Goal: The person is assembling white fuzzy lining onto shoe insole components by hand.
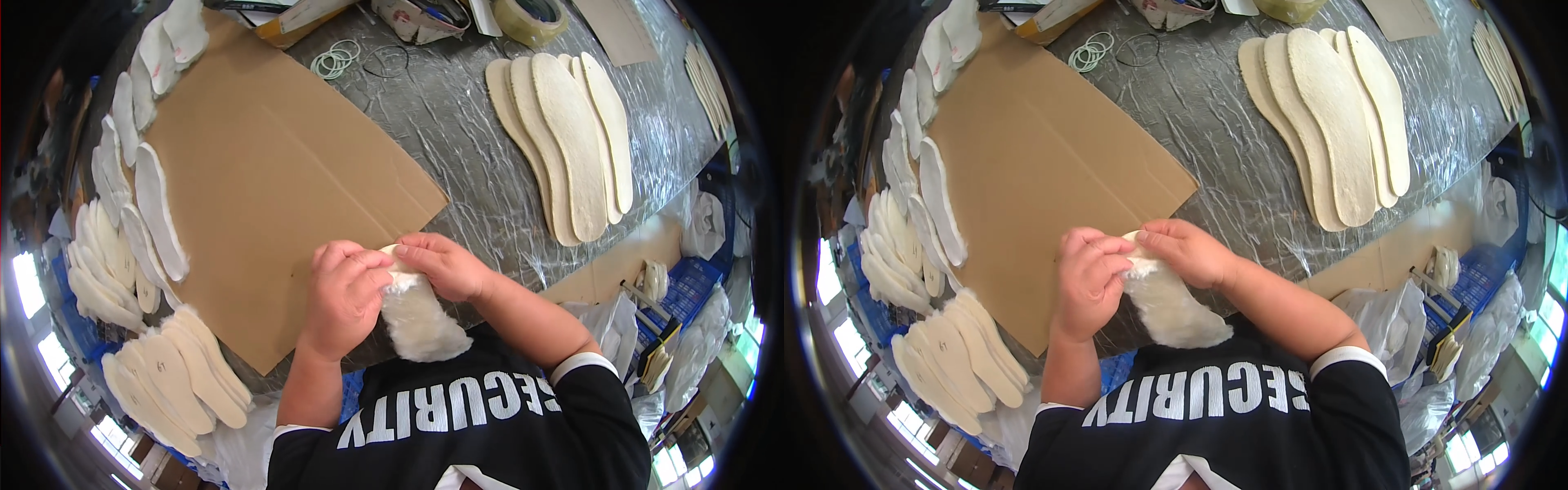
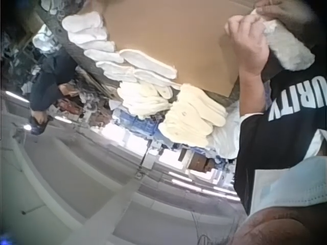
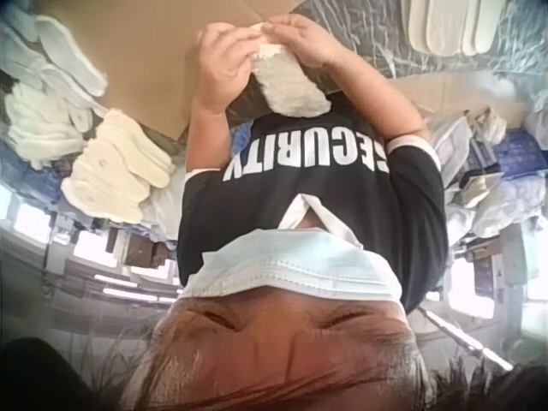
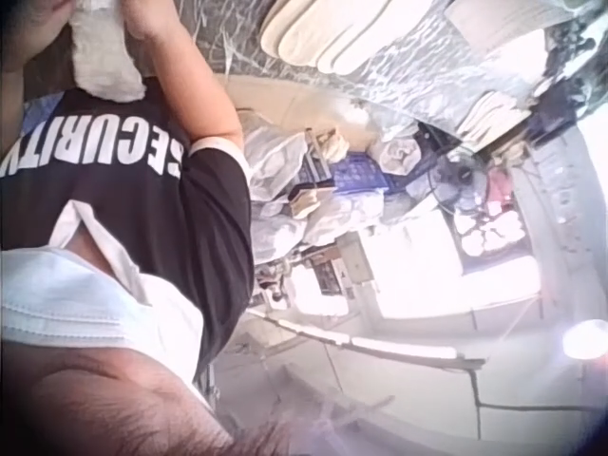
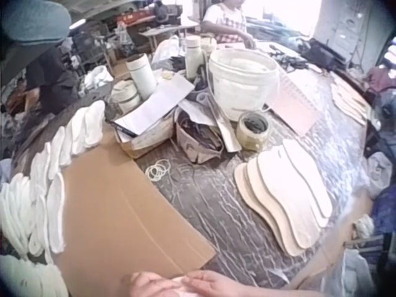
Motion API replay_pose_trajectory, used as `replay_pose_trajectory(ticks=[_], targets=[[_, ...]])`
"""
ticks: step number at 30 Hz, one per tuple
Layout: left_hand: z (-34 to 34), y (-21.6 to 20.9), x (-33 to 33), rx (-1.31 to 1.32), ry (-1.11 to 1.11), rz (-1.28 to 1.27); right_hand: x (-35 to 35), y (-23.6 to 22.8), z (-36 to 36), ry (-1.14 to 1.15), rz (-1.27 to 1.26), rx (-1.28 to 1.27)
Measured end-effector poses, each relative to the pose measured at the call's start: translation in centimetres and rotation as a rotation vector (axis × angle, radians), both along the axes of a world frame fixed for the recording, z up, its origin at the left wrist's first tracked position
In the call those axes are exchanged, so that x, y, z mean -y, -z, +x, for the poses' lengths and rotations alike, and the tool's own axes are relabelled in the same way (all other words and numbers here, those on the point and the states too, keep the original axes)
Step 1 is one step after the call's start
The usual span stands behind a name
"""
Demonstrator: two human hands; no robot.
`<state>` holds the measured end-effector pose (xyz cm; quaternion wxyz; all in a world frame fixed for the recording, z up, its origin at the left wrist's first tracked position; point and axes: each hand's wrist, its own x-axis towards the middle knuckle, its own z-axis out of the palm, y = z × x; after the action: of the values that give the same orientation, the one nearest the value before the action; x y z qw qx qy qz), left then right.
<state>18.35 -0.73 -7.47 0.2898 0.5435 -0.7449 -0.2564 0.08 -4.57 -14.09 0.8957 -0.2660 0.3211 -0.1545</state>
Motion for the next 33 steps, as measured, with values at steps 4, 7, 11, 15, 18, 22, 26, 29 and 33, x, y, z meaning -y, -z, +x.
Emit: replay_pose_trajectory(ticks=[4, 7, 11, 15, 18, 22, 26, 29, 33], targets=[[0.3, -2.3, -0.3, -0.016, 0.246, 0.029, 1.8, -1.3, 0.0, -0.091, -0.431, -0.491], [1.3, -2.2, -1.0, -0.264, 0.300, 0.181, 1.9, -1.1, -0.3, -0.068, -0.360, -0.521], [1.0, -0.2, -0.5, -0.409, -0.024, 0.269, -0.4, 0.4, 0.5, 0.173, 0.079, -0.119], [0.7, 0.9, 0.3, -0.429, -0.212, 0.332, -2.0, 0.9, -0.1, 0.119, 0.203, 0.192], [0.7, 1.1, 0.5, -0.444, -0.214, 0.354, -3.5, 1.1, -0.3, 0.066, 0.301, 0.442], [1.3, 1.2, 0.8, -0.594, -0.255, 0.427, -4.6, 1.2, -0.8, -0.054, 0.171, 0.511], [1.7, 1.0, 1.4, -0.559, -0.119, 0.388, -4.6, 0.7, -1.0, -0.194, 0.262, 0.153], [1.9, 1.4, 1.6, -0.566, -0.082, 0.379, -4.7, 0.2, -0.7, -0.140, 0.219, 0.179], [2.2, 2.4, 1.3, -0.605, -0.155, 0.379, -4.7, -0.4, -0.6, -0.185, 0.146, 0.118]])
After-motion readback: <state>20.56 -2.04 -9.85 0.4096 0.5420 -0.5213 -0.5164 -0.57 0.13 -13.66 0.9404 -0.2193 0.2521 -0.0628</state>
